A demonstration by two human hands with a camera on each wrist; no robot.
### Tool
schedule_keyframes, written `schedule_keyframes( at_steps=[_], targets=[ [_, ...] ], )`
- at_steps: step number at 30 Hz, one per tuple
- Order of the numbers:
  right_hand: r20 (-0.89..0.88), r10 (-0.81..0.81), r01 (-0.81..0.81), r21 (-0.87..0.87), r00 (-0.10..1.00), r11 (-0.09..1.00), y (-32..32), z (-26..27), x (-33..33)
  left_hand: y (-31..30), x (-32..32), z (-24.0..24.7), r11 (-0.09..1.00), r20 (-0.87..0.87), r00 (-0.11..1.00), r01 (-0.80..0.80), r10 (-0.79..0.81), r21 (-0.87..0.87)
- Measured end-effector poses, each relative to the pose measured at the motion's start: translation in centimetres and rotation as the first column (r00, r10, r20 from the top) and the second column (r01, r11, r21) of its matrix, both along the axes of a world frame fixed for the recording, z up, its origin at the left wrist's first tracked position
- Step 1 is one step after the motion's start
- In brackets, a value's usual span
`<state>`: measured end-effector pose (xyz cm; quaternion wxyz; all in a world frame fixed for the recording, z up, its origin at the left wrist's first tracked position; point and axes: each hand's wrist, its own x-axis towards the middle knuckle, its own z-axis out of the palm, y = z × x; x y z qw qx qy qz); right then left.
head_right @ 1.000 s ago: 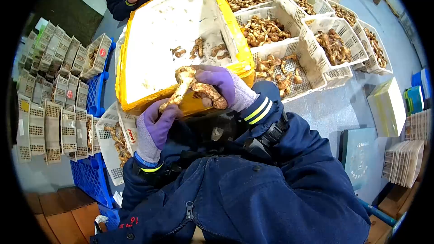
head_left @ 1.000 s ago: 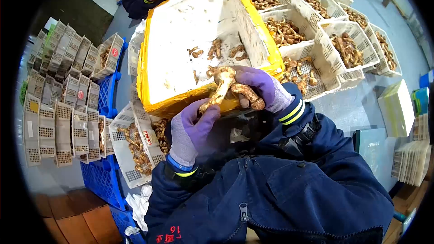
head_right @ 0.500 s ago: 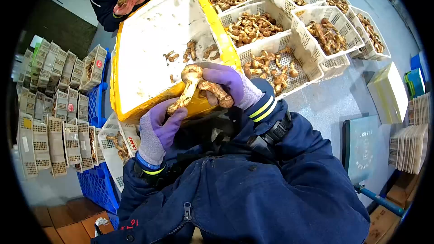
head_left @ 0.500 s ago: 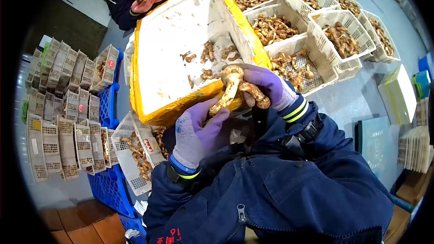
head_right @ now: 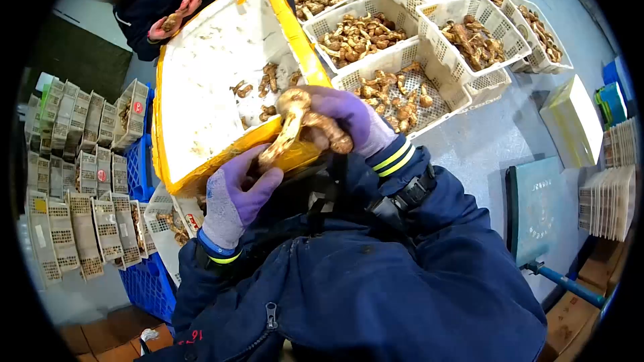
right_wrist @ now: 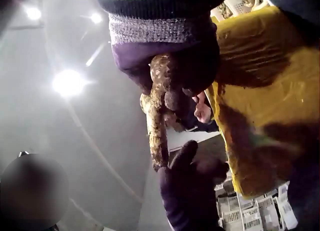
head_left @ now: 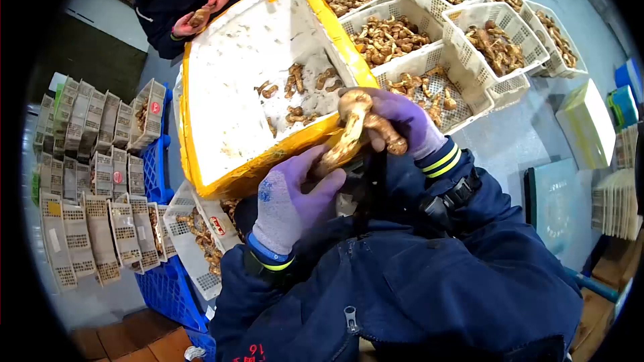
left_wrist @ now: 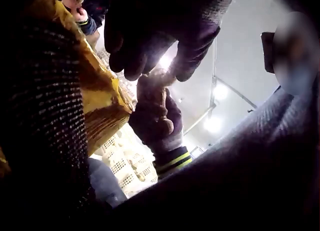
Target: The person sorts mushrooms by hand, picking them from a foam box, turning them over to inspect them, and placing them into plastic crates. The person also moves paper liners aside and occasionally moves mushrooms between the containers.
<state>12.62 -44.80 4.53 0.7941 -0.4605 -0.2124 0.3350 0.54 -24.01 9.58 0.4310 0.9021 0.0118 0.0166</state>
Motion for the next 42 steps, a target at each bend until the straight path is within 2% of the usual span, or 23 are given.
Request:
schedule_keyframes(
  at_steps=[1,2,4,6,8,10,12,14,16,17,18,19,20,24,26,28,29,30,31,35,38,40,42],
  targets=[
    [0.69,-0.312,0.435,-0.004,0.653,0.9,0.1,-0.9,-0.2,-0.1,0.0,0.0,0.999,-0.049,0.999,-0.014,0.012,-0.038],
    [-0.156,-0.286,0.291,0.014,0.946,0.957,-2.0,-2.0,0.7,0.0,0.1,0.5,0.999,-0.076,0.997,-0.032,0.033,0.011],
    [-0.271,-0.347,0.384,0.094,0.898,0.919,-7.4,-6.6,4.1,0.7,0.2,-0.1,0.999,-0.034,0.998,-0.047,0.048,0.02],
    [0.123,-0.772,0.781,-0.072,0.624,0.62,-11.3,-14.3,6.9,0.9,0.4,-0.6,0.999,-0.031,0.999,-0.042,0.043,0.026],
    [-0.439,-0.662,0.642,-0.221,0.607,0.734,-16.7,-20.1,10.3,0.8,0.6,-0.8,0.998,-0.037,0.999,-0.024,0.026,0.059],
    [-0.589,-0.608,0.659,-0.163,0.532,0.734,-20.2,-29.2,11.6,0.7,1.0,-1.0,0.998,-0.032,0.999,-0.011,0.013,0.062],
    [-0.666,-0.411,0.59,0.055,0.623,0.806,-22.9,-34.3,11.7,0.6,1.3,-1.1,0.999,-0.063,0.997,-0.042,0.044,0.031],
    [-0.635,-0.453,0.611,0.037,0.626,0.791,-22.4,-32.3,11.3,0.7,1.5,-1.4,0.999,-0.079,0.996,-0.037,0.039,0.022],
    [0.018,-0.697,0.693,-0.122,0.717,0.71,-16.8,-23.8,9.5,0.3,1.7,-1.4,0.999,-0.127,0.992,-0.022,0.019,-0.026],
    [0.385,-0.597,0.694,-0.193,0.704,0.694,-13.2,-16.3,7.5,-0.2,1.8,-1.1,0.997,-0.162,0.987,-0.016,0.004,-0.072],
    [0.692,-0.446,0.751,-0.212,0.567,0.626,-9.5,-8.8,5.4,-0.4,1.8,-0.9,0.993,-0.193,0.981,-0.015,-0.008,-0.118],
    [0.283,-0.515,0.55,-0.057,0.809,0.833,-8.2,-7.0,5.2,-0.2,1.6,-1.7,0.992,-0.145,0.988,0.046,-0.062,-0.114],
    [-0.202,-0.421,0.455,0.17,0.885,0.874,-6.8,-5.2,4.9,-0.3,1.5,-1.4,0.984,-0.157,0.985,0.045,-0.072,-0.173],
    [-0.274,-0.283,0.373,0.378,0.919,0.847,2.2,0.6,0.3,-0.1,0.5,-2.1,0.859,-0.233,0.97,-0.064,-0.066,-0.508],
    [0.172,-0.438,0.416,0.149,0.883,0.897,5.9,1.5,-2.3,-0.4,0.1,-1.9,0.722,-0.134,0.99,-0.06,-0.045,-0.689],
    [0.391,-0.451,0.409,0.19,0.802,0.893,8.0,2.0,-3.5,0.3,-0.1,0.0,0.753,-0.083,0.996,-0.03,-0.033,-0.658],
    [0.486,-0.46,0.408,0.217,0.743,0.887,9.0,2.4,-4.2,1.0,-0.8,0.4,0.694,-0.18,0.982,-0.171,0.06,-0.699],
    [0.096,-0.312,0.289,0.197,0.945,0.937,9.2,3.3,-4.8,2.9,-1.4,-1.4,0.724,-0.189,0.976,-0.208,0.108,-0.658],
    [-0.104,-0.212,0.229,0.201,0.972,0.952,9.2,4.1,-4.8,3.4,-1.9,-1.0,0.682,-0.204,0.969,-0.245,0.141,-0.69],
    [0.256,-0.134,0.171,-0.128,0.957,0.977,9.2,4.1,-4.6,5.3,-3.0,-1.9,0.634,-0.269,0.955,-0.287,0.128,-0.718],
    [0.311,-0.066,0.159,-0.284,0.948,0.946,9.2,2.7,-4.3,6.1,-3.2,-2.9,0.64,-0.238,0.949,-0.315,0.206,-0.7],
    [0.285,-0.09,0.173,-0.283,0.954,0.943,9.3,2.6,-4.7,6.8,-3.1,-3.6,0.572,-0.122,0.957,-0.257,0.264,-0.779],
    [0.31,-0.163,0.251,-0.269,0.937,0.93,9.9,3.4,-5.7,7.1,-3.1,-4.0,0.38,-0.159,0.947,-0.26,0.278,-0.888]
  ],
)
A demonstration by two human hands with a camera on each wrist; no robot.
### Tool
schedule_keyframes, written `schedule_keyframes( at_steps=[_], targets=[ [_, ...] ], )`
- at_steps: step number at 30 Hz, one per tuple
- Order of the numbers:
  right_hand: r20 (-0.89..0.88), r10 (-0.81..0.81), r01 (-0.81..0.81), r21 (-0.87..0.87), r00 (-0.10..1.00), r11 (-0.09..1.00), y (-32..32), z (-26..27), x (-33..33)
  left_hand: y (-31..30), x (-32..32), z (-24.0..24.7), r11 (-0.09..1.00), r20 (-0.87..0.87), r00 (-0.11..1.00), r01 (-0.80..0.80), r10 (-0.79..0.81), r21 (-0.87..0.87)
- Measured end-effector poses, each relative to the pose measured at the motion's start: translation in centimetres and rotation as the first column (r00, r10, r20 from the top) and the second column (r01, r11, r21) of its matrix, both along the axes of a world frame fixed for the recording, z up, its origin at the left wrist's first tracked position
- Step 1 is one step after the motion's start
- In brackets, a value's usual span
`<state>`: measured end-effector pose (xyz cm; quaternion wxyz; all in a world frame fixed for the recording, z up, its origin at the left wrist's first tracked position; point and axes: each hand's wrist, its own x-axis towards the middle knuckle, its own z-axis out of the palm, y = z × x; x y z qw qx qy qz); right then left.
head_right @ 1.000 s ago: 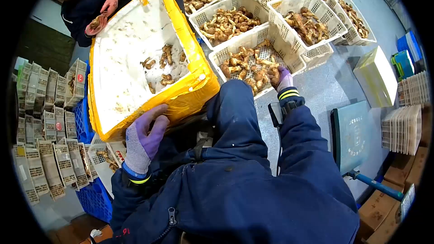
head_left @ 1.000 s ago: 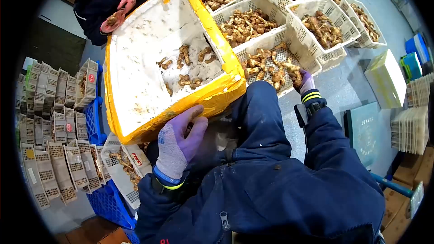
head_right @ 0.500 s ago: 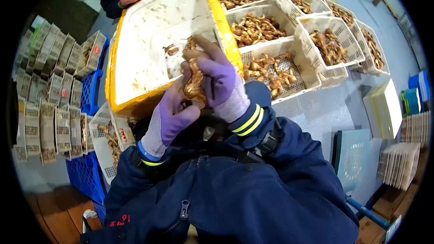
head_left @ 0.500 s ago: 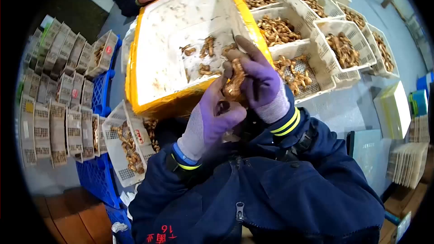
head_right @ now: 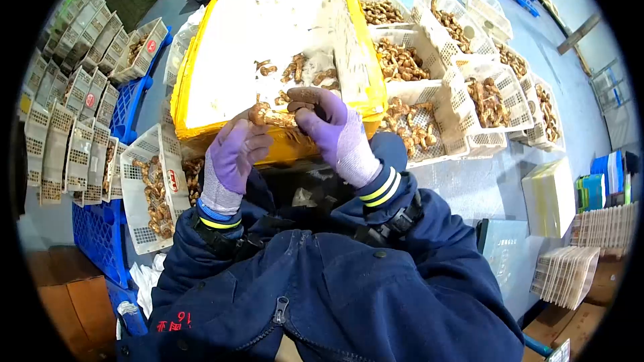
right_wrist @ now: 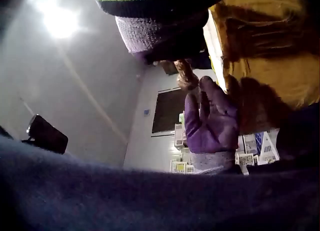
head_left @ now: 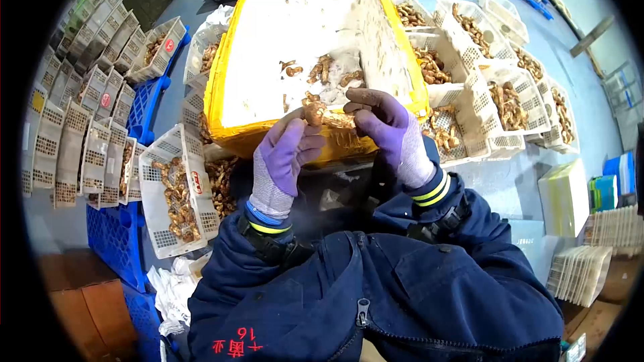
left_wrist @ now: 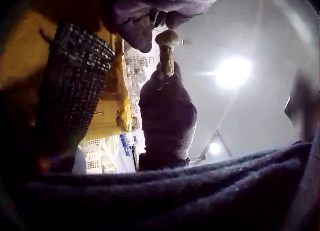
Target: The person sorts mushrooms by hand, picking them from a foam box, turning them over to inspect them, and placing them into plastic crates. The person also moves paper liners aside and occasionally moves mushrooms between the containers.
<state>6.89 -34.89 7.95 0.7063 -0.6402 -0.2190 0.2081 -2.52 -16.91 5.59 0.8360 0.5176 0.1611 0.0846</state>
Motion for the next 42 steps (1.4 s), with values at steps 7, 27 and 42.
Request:
schedule_keyframes(
  at_steps=[7,27,42],
  targets=[
    [0.795,0.024,0.128,-0.128,0.606,0.983,2.8,0.3,-1.5,-0.7,0.1,-1.0,0.956,0.137,0.986,0.126,-0.092,-0.265],
    [0.735,0.6,0.075,-0.65,0.316,0.756,6.4,7.4,13.1,24.0,-18.4,-21.3,0.761,-0.474,0.709,-0.137,0.522,0.633],
    [-0.034,0.799,-0.192,-0.976,0.601,0.103,29.6,-12.3,31.4,16.3,2.5,-1.8,0.549,0.312,0.883,-0.464,0.352,0.695]
  ],
)
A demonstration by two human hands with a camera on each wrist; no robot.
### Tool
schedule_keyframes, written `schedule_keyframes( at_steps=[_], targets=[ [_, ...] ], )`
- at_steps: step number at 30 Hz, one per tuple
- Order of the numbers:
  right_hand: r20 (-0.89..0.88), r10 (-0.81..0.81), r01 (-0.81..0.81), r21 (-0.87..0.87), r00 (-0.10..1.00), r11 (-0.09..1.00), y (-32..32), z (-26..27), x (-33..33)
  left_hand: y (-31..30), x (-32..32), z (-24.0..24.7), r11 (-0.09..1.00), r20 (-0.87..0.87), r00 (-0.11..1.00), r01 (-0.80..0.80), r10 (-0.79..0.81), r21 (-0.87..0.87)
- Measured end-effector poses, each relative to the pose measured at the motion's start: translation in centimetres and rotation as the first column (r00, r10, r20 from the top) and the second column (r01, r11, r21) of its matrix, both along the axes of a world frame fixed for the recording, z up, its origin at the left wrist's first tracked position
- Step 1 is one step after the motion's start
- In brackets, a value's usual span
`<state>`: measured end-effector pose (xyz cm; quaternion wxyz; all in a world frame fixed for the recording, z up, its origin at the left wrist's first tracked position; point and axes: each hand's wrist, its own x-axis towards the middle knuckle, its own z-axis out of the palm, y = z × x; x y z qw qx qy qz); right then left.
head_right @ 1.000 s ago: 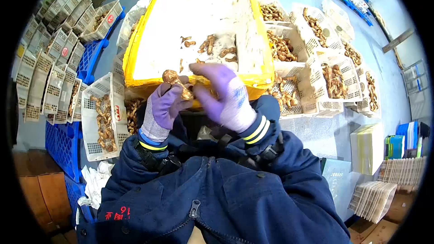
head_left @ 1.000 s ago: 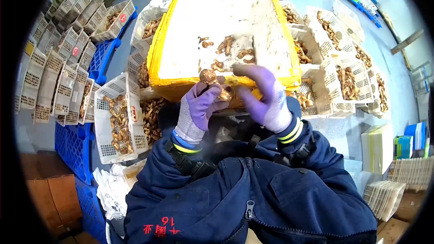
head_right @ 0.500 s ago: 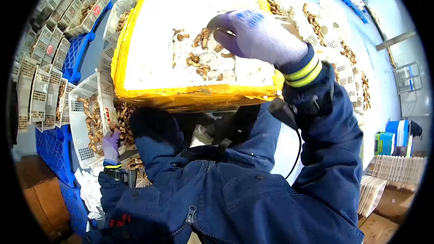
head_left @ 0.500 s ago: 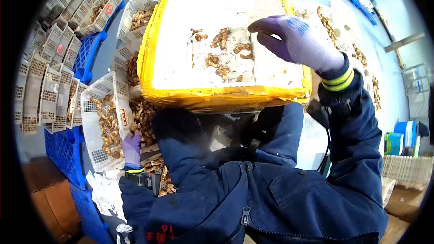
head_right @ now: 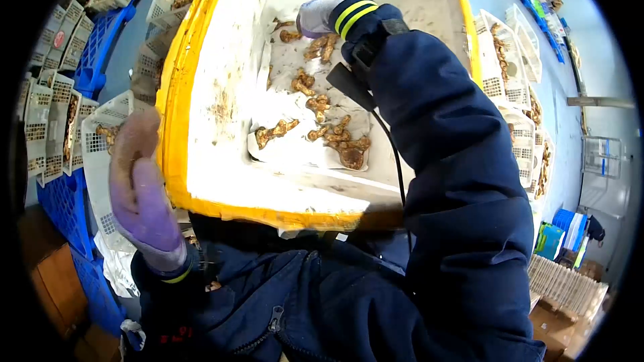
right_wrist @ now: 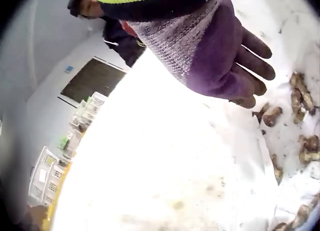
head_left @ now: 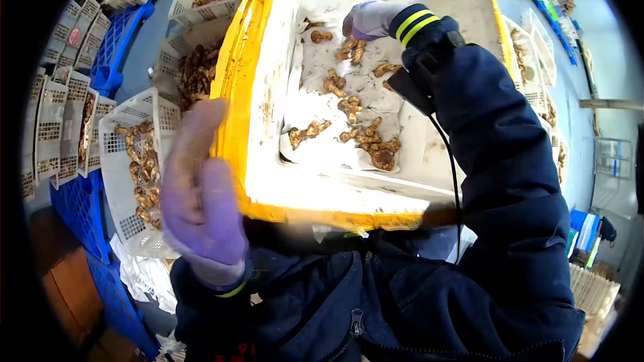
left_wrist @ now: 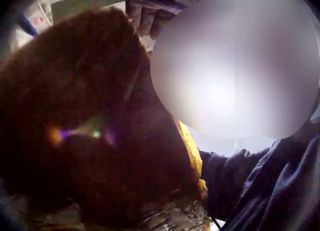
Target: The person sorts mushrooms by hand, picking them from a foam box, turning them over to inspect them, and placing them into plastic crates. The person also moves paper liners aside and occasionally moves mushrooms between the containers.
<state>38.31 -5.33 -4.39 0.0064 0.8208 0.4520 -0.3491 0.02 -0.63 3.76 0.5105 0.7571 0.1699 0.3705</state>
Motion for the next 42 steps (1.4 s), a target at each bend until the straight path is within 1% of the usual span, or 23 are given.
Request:
schedule_keyframes(
  at_steps=[1,2,4,6,7,8,10,13,16,20,24,25,27,29,32,33,34,35,36,37,38,40,42],
  targets=[
    [0.081,0.127,-0.121,-0.077,0.989,0.99,0.8,-2.0,0.2,0.1,1.1,-0.7,0.997,-0.002,0.999,0.033,-0.033,0.071],
    [0.075,0.164,-0.156,-0.108,0.984,0.982,1.1,-4.2,0.8,-0.5,1.6,-0.3,1.0,-0.168,0.986,0.002,-0.001,0.009],
    [-0.066,0.139,-0.147,-0.144,0.988,0.979,0.9,-9.2,2.0,-0.6,1.5,-0.9,0.986,-0.109,0.994,0.011,0.008,0.168],
    [0.084,0.634,-0.626,-0.101,0.769,0.773,0.2,-22.1,7.0,-0.1,1.1,0.5,0.979,-0.288,0.958,0.05,0.009,0.198],
    [-0.073,0.371,-0.378,-0.192,0.926,0.906,-0.3,-19.4,4.1,-0.1,0.9,0.8,0.981,-0.336,0.942,0.061,0.005,0.186],
    [-0.185,0.051,-0.11,-0.325,0.981,0.939,-1.0,-15.8,1.2,-0.1,0.8,1.1,0.982,-0.378,0.926,0.073,-0.002,0.176],
    [-0.19,0.366,-0.412,-0.387,0.911,0.825,-2.5,-20.5,0.6,0.0,1.0,0.9,0.969,-0.399,0.917,0.089,0.01,0.229],
    [0.012,0.311,-0.263,-0.504,0.95,0.823,-6.2,-24.9,-3.1,0.2,1.2,0.4,0.904,-0.378,0.924,0.119,0.051,0.411],
    [0.26,0.074,-0.015,-0.219,0.963,0.976,-9.6,-25.8,-7.2,0.9,1.3,-0.5,0.781,-0.347,0.932,0.138,0.107,0.609],
    [0.146,-0.149,0.188,-0.317,0.978,0.93,-9.1,-26.1,-6.5,1.9,1.2,-1.8,0.521,-0.243,0.955,0.123,0.168,0.845],
    [0.137,-0.184,0.214,-0.255,0.973,0.943,-9.4,-26.3,-6.8,2.8,1.4,-2.3,0.339,-0.17,0.97,0.103,0.175,0.935],
    [0.116,-0.317,0.331,-0.132,0.941,0.934,-9.5,-26.7,-7.3,3.0,1.3,-2.4,0.314,-0.155,0.973,0.096,0.17,0.945],
    [0.013,-0.261,0.261,-0.047,0.965,0.964,-10.2,-28.2,-7.8,3.0,1.2,-2.4,0.284,-0.144,0.979,0.097,0.148,0.954],
    [-0.095,-0.221,0.22,-0.024,0.971,0.975,-10.5,-28.4,-7.6,3.1,0.8,-3.4,0.315,-0.072,0.989,0.028,0.13,0.949],
    [-0.266,-0.201,0.187,-0.077,0.943,0.979,-10.2,-27.9,-5.6,1.9,0.1,-2.6,0.447,-0.199,0.948,0.07,0.249,0.892],
    [-0.426,-0.269,0.25,-0.102,0.864,0.963,-10.0,-27.2,-3.7,1.5,0.5,-2.0,0.544,-0.257,0.937,0.092,0.235,0.834],
    [-0.6,-0.455,0.406,-0.227,0.658,0.885,-8.8,-24.6,-2.6,1.2,1.0,-1.4,0.634,-0.308,0.925,0.104,0.22,0.766],
    [-0.773,-0.471,0.524,-0.214,0.425,0.824,-8.4,-25.6,-0.4,1.2,1.3,-1.1,0.699,-0.341,0.919,0.11,0.2,0.706],
    [-0.643,-0.472,0.581,-0.052,0.603,0.812,-6.1,-22.4,0.1,1.2,1.6,-0.9,0.756,-0.361,0.914,0.103,0.184,0.646],
    [-0.532,-0.213,0.406,0.277,0.819,0.871,-5.0,-18.1,0.5,1.1,2.0,-0.8,0.808,-0.364,0.918,0.093,0.157,0.582],
    [-0.571,0.209,0.287,0.655,0.794,0.699,-3.4,-13.9,0.7,1.0,2.3,-0.6,0.854,-0.365,0.921,0.078,0.135,0.514],
    [-0.658,0.275,0.327,0.639,0.701,0.696,0.0,-3.2,-2.6,0.8,2.8,-0.3,0.938,-0.334,0.938,0.032,0.091,0.345],
    [-0.579,0.393,0.275,0.748,0.714,0.604,0.6,1.1,-5.4,0.3,3.3,-0.1,0.993,-0.217,0.974,-0.037,0.06,0.11]
  ],
)
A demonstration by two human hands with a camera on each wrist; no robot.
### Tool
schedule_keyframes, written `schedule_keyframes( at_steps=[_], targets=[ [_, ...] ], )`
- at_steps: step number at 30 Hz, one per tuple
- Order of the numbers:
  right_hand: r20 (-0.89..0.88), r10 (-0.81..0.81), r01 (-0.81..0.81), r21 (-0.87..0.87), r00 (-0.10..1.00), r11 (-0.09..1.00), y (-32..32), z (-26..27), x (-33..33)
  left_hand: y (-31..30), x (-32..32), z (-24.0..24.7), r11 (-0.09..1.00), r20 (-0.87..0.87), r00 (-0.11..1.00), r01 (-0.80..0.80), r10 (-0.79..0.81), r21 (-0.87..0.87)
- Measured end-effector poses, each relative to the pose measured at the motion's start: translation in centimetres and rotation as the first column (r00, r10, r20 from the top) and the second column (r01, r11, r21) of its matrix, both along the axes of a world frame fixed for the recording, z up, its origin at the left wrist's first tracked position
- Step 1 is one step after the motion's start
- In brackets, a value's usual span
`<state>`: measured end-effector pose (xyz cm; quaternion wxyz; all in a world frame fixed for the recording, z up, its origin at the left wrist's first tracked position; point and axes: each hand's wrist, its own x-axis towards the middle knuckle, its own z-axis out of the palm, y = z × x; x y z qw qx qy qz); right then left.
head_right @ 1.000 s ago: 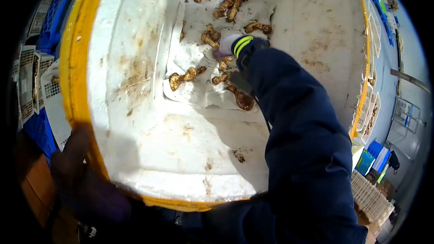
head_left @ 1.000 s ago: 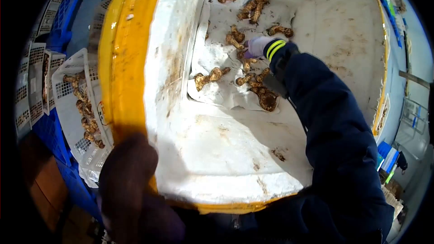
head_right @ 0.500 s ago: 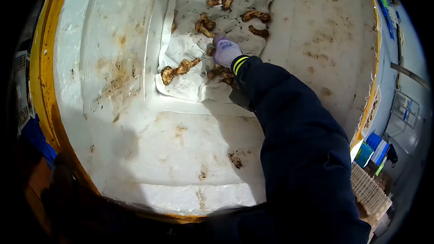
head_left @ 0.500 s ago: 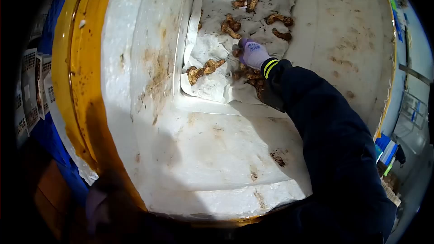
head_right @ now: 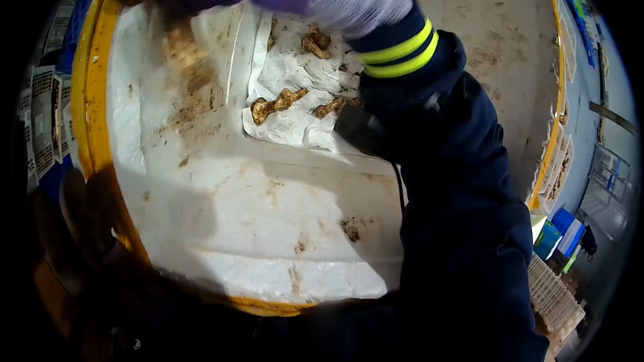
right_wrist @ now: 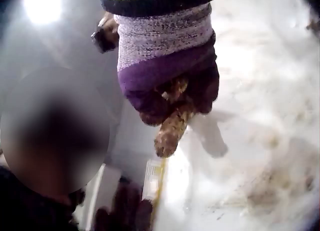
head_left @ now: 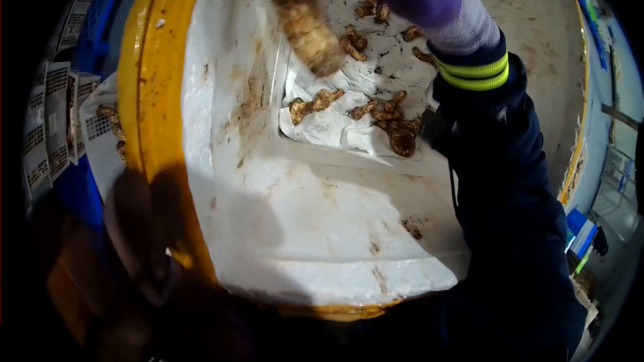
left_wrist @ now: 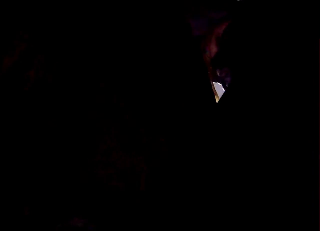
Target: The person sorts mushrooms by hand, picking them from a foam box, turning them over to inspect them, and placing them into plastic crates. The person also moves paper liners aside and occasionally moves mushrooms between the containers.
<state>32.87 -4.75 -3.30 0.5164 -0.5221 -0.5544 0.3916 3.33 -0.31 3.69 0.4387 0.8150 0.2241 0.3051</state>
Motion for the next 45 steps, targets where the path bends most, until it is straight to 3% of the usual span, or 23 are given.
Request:
schedule_keyframes(
  at_steps=[4,8,11,15,19,21,22,23,24,25,27,30,32,33,34,37,40,41,42,44,45],
  targets=[
    [0.0,-0.015,0.014,0.248,1.0,0.969,-0.3,3.5,-4.5,-0.8,1.3,0.4,0.937,0.271,0.96,0.027,0.073,-0.349],
    [-0.106,-0.043,0.092,0.509,0.993,0.856,-0.1,3.6,-8.1,-1.3,1.6,1.4,0.876,0.263,0.964,0.093,0.039,-0.474],
    [-0.175,-0.042,0.152,0.683,0.984,0.714,0.6,2.6,-9.8,-2.5,1.8,1.6,0.85,0.204,0.979,0.105,0.003,-0.516],
    [-0.223,-0.04,0.202,0.774,0.974,0.6,1.3,2.4,-10.2,-3.4,2.5,1.2,0.837,0.134,0.991,0.077,-0.004,-0.543],
    [-0.285,-0.193,0.329,0.579,0.939,0.746,1.1,4.2,-6.3,-1.1,0.9,1.5,0.83,-0.074,0.991,0.055,-0.115,-0.555],
    [-0.286,-0.169,0.289,0.454,0.943,0.843,-0.6,4.4,-5.6,0.8,-0.5,0.5,0.766,0.109,0.961,0.269,-0.254,-0.585],
    [-0.068,-0.306,0.301,0.467,0.95,0.831,0.3,0.9,-4.4,1.0,-0.5,0.6,0.69,0.207,0.951,0.309,-0.23,-0.654],
    [0.145,-0.434,0.317,0.49,0.889,0.812,1.3,-2.6,-3.1,1.2,-0.4,0.7,0.606,0.3,0.934,0.355,-0.194,-0.712],
    [0.063,-0.429,0.419,0.127,0.901,0.899,1.8,-5.0,-3.0,1.1,-0.3,1.1,0.606,0.296,0.943,0.326,-0.152,-0.726],
    [0.371,-0.414,0.419,0.072,0.831,0.905,1.1,-7.2,-2.8,1.0,-0.1,1.5,0.605,0.292,0.95,0.297,-0.11,-0.739],
    [0.5,-0.088,0.272,-0.309,0.862,0.912,0.4,-14.9,-3.0,1.0,0.1,1.6,0.647,0.328,0.942,0.295,-0.072,-0.703],
    [0.68,0.233,0.205,-0.498,0.695,0.843,-3.1,-20.3,-7.1,1.1,-0.3,0.9,0.666,0.389,0.919,0.326,-0.059,-0.671],
    [0.699,0.422,0.128,-0.588,0.577,0.799,-3.9,-22.9,-9.2,1.4,-0.7,1.4,0.576,0.37,0.927,0.332,-0.055,-0.747],
    [0.762,0.33,0.122,-0.468,0.558,0.875,-5.1,-25.1,-10.0,1.5,-0.7,1.3,0.543,0.372,0.925,0.352,-0.078,-0.762],
    [0.719,0.437,0.106,-0.574,0.541,0.812,-5.2,-25.8,-10.7,1.7,-0.1,1.0,0.531,0.396,0.906,0.41,-0.147,-0.742],
    [0.818,0.407,0.201,-0.515,0.407,0.833,-5.9,-28.1,-12.6,1.6,0.5,1.1,0.536,0.4,0.902,0.422,-0.163,-0.731],
    [0.753,0.436,0.181,-0.578,0.493,0.796,-4.9,-27.7,-11.5,1.4,0.0,1.2,0.55,0.39,0.909,0.404,-0.149,-0.731],
    [0.707,0.379,0.168,-0.572,0.597,0.803,-4.9,-27.2,-10.8,1.4,0.0,1.2,0.556,0.387,0.91,0.401,-0.15,-0.728],
    [0.683,0.416,0.187,-0.626,0.6,0.757,-4.3,-25.6,-10.2,1.3,-0.1,1.3,0.562,0.379,0.913,0.395,-0.151,-0.726],
    [0.482,0.301,0.132,-0.676,0.823,0.725,-4.3,-24.5,-7.9,1.3,0.1,1.4,0.581,0.367,0.917,0.385,-0.154,-0.718],
    [0.461,0.205,0.181,-0.662,0.863,0.727,-4.2,-24.2,-6.7,1.3,0.3,1.2,0.598,0.362,0.92,0.378,-0.152,-0.707]
  ],
)
